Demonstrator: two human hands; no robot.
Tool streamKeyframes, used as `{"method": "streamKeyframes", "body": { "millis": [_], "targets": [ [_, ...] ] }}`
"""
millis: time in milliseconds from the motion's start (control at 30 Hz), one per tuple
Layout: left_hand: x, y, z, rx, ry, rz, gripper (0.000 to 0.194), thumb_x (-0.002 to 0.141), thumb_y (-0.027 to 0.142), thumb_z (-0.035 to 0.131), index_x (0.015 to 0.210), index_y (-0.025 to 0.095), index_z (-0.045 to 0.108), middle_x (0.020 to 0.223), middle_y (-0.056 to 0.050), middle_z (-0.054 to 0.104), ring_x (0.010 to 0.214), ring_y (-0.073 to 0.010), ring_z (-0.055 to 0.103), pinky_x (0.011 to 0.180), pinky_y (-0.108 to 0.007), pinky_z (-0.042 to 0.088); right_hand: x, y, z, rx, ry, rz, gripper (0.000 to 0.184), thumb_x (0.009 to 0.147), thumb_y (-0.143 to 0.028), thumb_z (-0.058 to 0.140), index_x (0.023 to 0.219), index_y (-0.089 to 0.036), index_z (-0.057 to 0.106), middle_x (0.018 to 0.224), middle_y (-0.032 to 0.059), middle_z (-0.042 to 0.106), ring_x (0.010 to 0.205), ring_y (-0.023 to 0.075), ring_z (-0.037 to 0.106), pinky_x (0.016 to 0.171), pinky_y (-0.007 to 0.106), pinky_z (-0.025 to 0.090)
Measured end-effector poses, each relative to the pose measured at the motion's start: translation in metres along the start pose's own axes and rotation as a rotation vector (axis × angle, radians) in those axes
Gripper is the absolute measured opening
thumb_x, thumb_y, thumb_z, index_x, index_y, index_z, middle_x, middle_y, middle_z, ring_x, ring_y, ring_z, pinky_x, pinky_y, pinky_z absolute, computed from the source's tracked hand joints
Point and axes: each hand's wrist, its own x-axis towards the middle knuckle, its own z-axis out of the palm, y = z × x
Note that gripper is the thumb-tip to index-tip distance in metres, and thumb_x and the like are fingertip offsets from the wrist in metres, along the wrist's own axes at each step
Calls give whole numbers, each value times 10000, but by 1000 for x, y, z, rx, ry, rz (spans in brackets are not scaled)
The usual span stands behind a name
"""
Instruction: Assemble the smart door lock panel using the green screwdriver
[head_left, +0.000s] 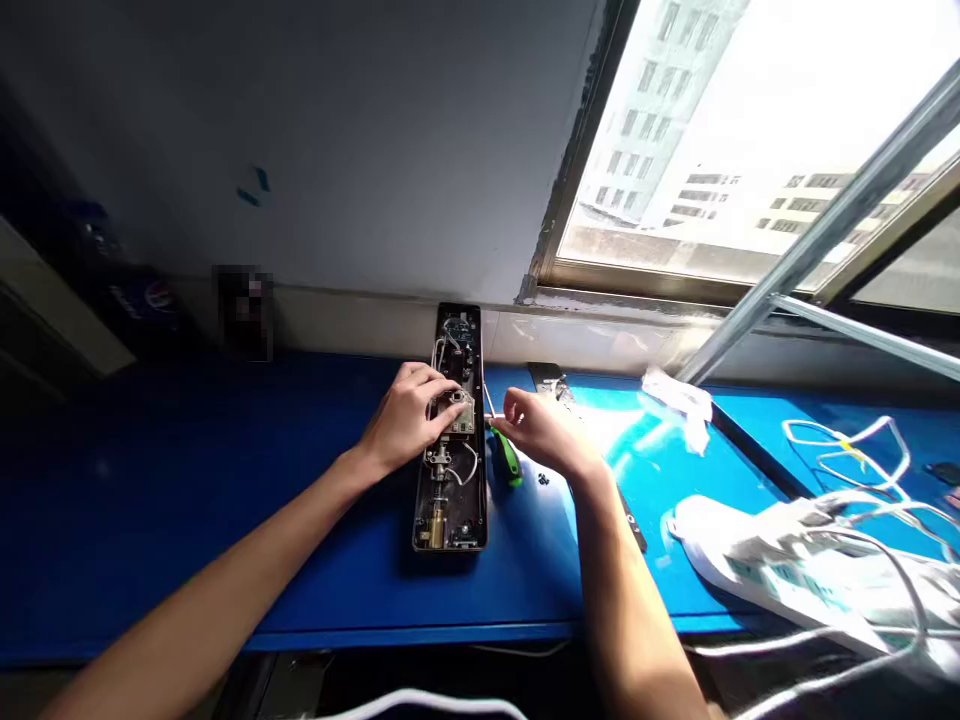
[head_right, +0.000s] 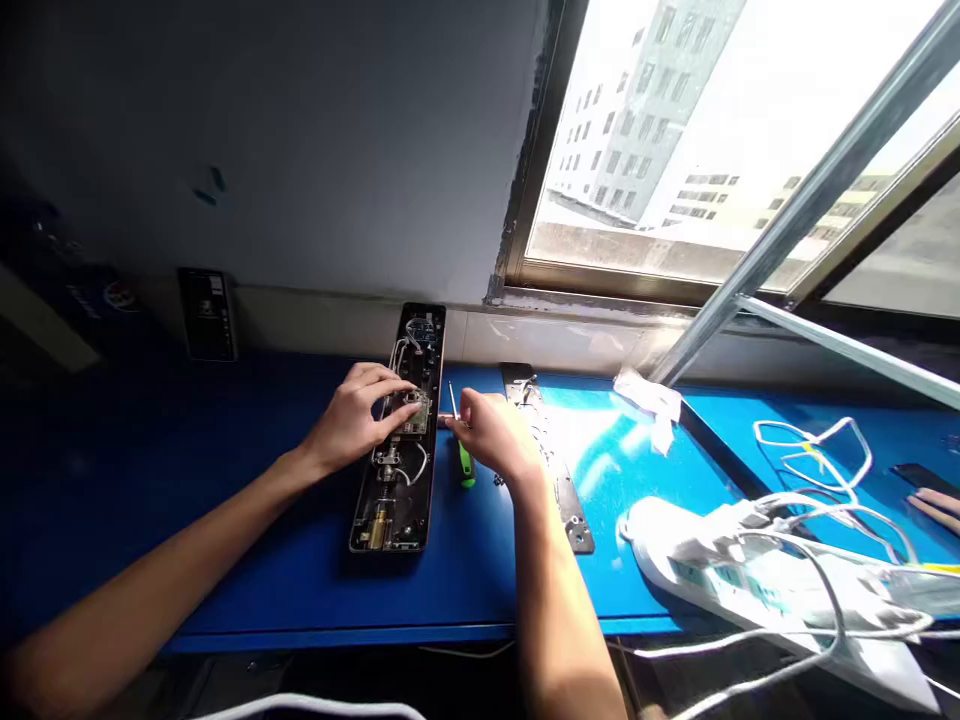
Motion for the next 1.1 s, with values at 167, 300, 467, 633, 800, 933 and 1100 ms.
{"method": "streamKeyframes", "body": {
  "millis": [167, 300, 467, 633, 800, 933, 1100],
  "targets": [
    [5, 4, -11, 25, -16, 48, 203, 935, 266, 761, 1088, 135, 744, 1046, -97, 716, 1097, -280, 591, 979, -429, 539, -2, 4, -3, 26, 34, 22, 242, 927, -345, 713, 780, -212, 573, 776, 7, 688, 666, 139, 549, 594, 263, 300],
    [15, 20, -24, 79, 17, 147, 230, 944, 251, 750, 1148, 147, 731, 1060, -95, 696, 1076, -266, 585, 934, -402, 551, -1, 19, -8, 96, 57, 32, 212, 932, -329, 706, 802, -211, 588, 799, -3, 710, 688, 131, 612, 603, 237, 370],
    [47, 53, -18, 20, -190, 208, 222, 929, 263, 773, 1111, 139, 752, 1019, -85, 708, 1027, -246, 616, 873, -359, 557, -6, 40, -20, 125, 157, 132, 225, 944, -343, 673, 793, -215, 569, 759, -3, 704, 671, 144, 652, 615, 242, 439],
    [80, 77, 18, 108, -573, 116, 221, 938, 339, 757, 1045, 147, 775, 1039, -97, 697, 926, -228, 666, 758, -320, 510, -15, 57, -35, 74, 255, 203, 146, 959, -356, 623, 876, -236, 626, 835, 34, 744, 729, 185, 669, 682, 290, 468],
    [88, 83, 55, 144, -713, 125, 174, 886, 347, 788, 917, 176, 780, 993, -96, 729, 900, -253, 699, 676, -306, 469, -19, 69, -38, 62, 282, 221, 114, 949, -345, 632, 903, -242, 645, 841, 26, 752, 730, 181, 670, 697, 289, 475],
    [90, 85, 71, 189, -759, 99, 152, 884, 317, 770, 905, 167, 784, 989, -115, 739, 908, -278, 710, 668, -314, 461, -23, 66, -41, 69, 265, 209, 131, 962, -351, 617, 903, -239, 651, 849, 27, 752, 757, 181, 673, 706, 283, 477],
    [92, 88, 82, 217, -791, 96, 151, 898, 298, 738, 954, 172, 800, 996, -116, 744, 886, -270, 702, 660, -317, 462, -25, 63, -43, 76, 247, 189, 103, 959, -321, 615, 905, -241, 649, 856, 20, 753, 765, 179, 674, 709, 272, 478]
  ]
}}
